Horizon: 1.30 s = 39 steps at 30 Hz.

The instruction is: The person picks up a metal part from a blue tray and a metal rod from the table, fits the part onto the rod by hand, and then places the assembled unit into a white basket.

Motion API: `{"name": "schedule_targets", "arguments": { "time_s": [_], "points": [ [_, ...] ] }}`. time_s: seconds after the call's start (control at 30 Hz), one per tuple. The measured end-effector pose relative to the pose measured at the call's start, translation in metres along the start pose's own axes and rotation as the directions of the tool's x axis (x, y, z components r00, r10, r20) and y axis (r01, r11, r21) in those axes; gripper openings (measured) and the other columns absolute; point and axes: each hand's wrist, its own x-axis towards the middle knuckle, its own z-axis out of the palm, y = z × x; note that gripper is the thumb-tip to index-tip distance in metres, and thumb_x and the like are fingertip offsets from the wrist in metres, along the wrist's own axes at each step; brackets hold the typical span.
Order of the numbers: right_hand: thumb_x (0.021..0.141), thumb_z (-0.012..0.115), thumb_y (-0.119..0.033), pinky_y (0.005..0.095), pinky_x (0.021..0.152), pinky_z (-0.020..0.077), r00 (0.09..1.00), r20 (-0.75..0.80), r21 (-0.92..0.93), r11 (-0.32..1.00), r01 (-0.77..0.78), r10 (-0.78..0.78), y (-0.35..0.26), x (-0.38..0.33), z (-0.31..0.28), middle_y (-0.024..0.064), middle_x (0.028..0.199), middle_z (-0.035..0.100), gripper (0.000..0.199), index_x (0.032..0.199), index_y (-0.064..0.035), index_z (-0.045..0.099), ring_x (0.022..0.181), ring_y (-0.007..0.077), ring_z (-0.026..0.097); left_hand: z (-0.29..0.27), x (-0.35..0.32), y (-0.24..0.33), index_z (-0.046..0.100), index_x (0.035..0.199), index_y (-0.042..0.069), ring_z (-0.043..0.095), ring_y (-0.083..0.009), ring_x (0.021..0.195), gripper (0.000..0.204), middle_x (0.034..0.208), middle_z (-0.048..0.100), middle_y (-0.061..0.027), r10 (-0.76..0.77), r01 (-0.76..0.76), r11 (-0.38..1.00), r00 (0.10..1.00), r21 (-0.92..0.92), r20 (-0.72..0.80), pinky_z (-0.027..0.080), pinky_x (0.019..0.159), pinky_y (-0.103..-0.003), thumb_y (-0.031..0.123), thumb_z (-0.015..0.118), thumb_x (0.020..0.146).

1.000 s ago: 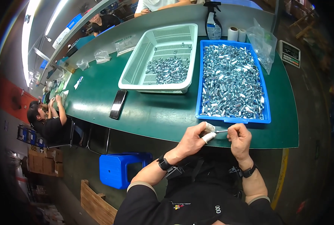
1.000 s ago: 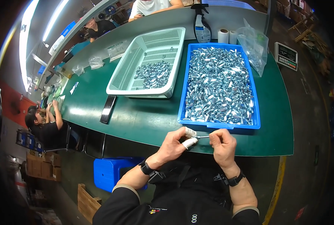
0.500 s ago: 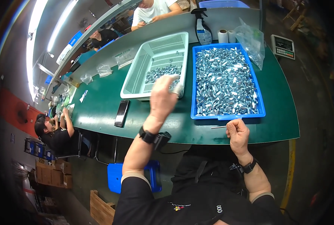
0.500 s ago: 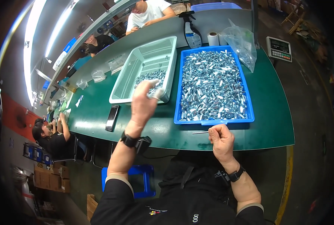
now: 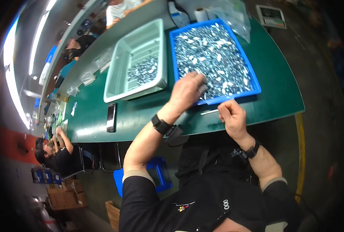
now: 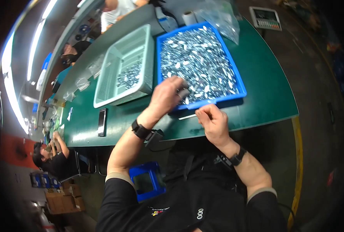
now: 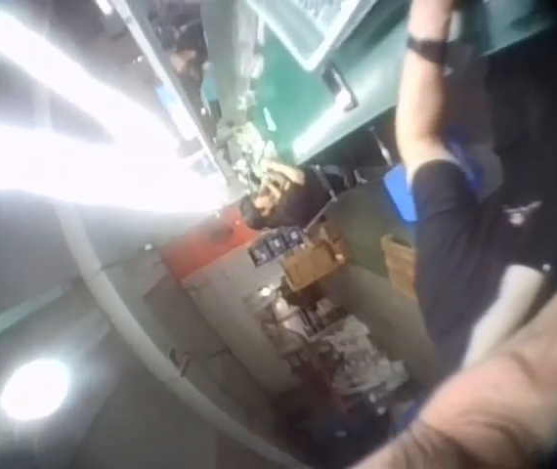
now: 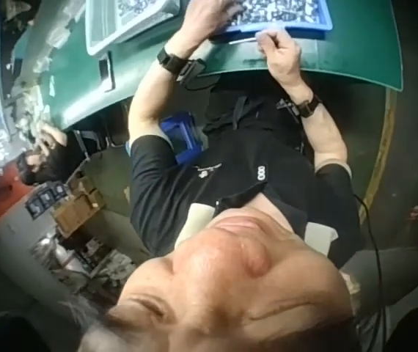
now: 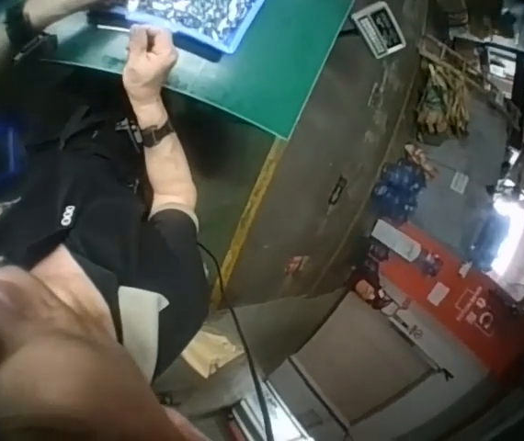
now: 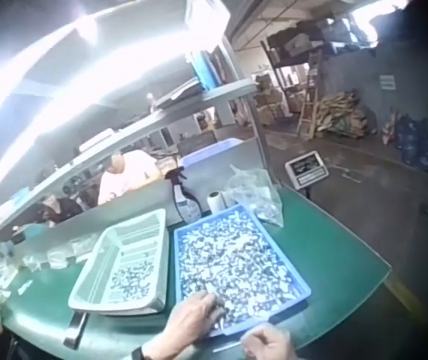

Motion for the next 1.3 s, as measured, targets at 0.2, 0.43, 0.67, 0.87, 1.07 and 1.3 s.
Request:
{"name": "schedule_targets", "arguments": {
  "time_s": [0.2,0.43,0.67,0.87,1.07,1.3],
  "points": [
    [0.103,0.068,-0.023,0.0209,0.055,0.0422,1.000,0.002,0.018,1.000,0.021,-0.021,0.007,-0.001,-0.003,-0.0007,0.071,0.060,0.024,0.092,-0.0030,0.061,0.061,0.0045,0.052,0.002,0.003,0.002,0.067,0.098,0.004,0.067,-0.0318,0.085,0.017,0.090,0.068,-0.0114,-0.103,0.104,0.992,0.994,-0.075,0.026,0.053,0.075,-0.042,0.010,0.077,0.085],
    [0.103,0.067,-0.025,0.0209,0.055,0.0426,0.997,-0.079,0.063,0.998,0.013,-0.008,0.007,-0.008,-0.004,-0.0004,0.071,0.060,0.024,0.093,-0.0035,0.060,0.060,0.0047,0.052,-0.008,-0.024,0.015,0.069,0.100,-0.001,0.068,-0.0213,0.082,0.016,0.090,0.068,-0.0109,-0.104,0.090,0.950,0.994,-0.299,-0.033,0.054,0.075,-0.032,-0.001,0.075,0.086],
    [0.104,0.065,-0.023,0.0209,0.057,0.0435,0.993,-0.113,0.079,0.997,-0.026,0.034,0.006,-0.002,-0.002,0.0009,0.076,0.061,0.022,0.096,-0.0030,0.061,0.063,0.0052,0.052,-0.036,-0.074,0.046,0.069,0.099,-0.001,0.069,-0.0230,0.083,0.018,0.091,0.069,-0.0107,-0.154,0.141,0.922,0.988,-0.361,-0.009,0.055,0.077,-0.032,-0.004,0.077,0.083],
    [0.104,0.066,-0.021,0.0206,0.058,0.0442,0.992,-0.116,0.100,0.994,-0.041,0.052,0.009,-0.003,-0.004,0.0005,0.077,0.061,0.021,0.096,-0.0025,0.061,0.064,0.0053,0.053,-0.034,-0.074,0.047,0.069,0.098,0.000,0.068,-0.0244,0.084,0.019,0.091,0.068,-0.0107,-0.110,0.104,0.932,0.994,-0.348,0.003,0.054,0.076,-0.033,-0.004,0.078,0.082],
    [0.104,0.065,-0.017,0.0206,0.059,0.0446,0.989,-0.143,0.075,0.997,-0.014,0.025,0.009,-0.006,0.003,-0.0003,0.078,0.061,0.016,0.096,-0.0025,0.061,0.067,0.0053,0.054,-0.037,-0.072,0.047,0.072,0.101,0.004,0.066,-0.0282,0.084,0.021,0.091,0.066,-0.0105,0.015,-0.016,0.975,1.000,-0.222,-0.008,0.052,0.074,-0.037,-0.001,0.078,0.082],
    [0.105,0.064,-0.022,0.0187,0.056,0.0403,0.989,-0.145,0.093,0.995,-0.016,0.030,0.010,-0.008,-0.002,-0.0013,0.076,0.059,0.019,0.096,-0.0062,0.060,0.063,0.0043,0.051,-0.030,-0.075,0.045,0.071,0.100,0.006,0.065,-0.0276,0.084,0.019,0.089,0.064,-0.0091,-0.022,0.018,0.965,1.000,-0.261,-0.012,0.052,0.074,-0.038,0.000,0.078,0.082]
  ]
}}
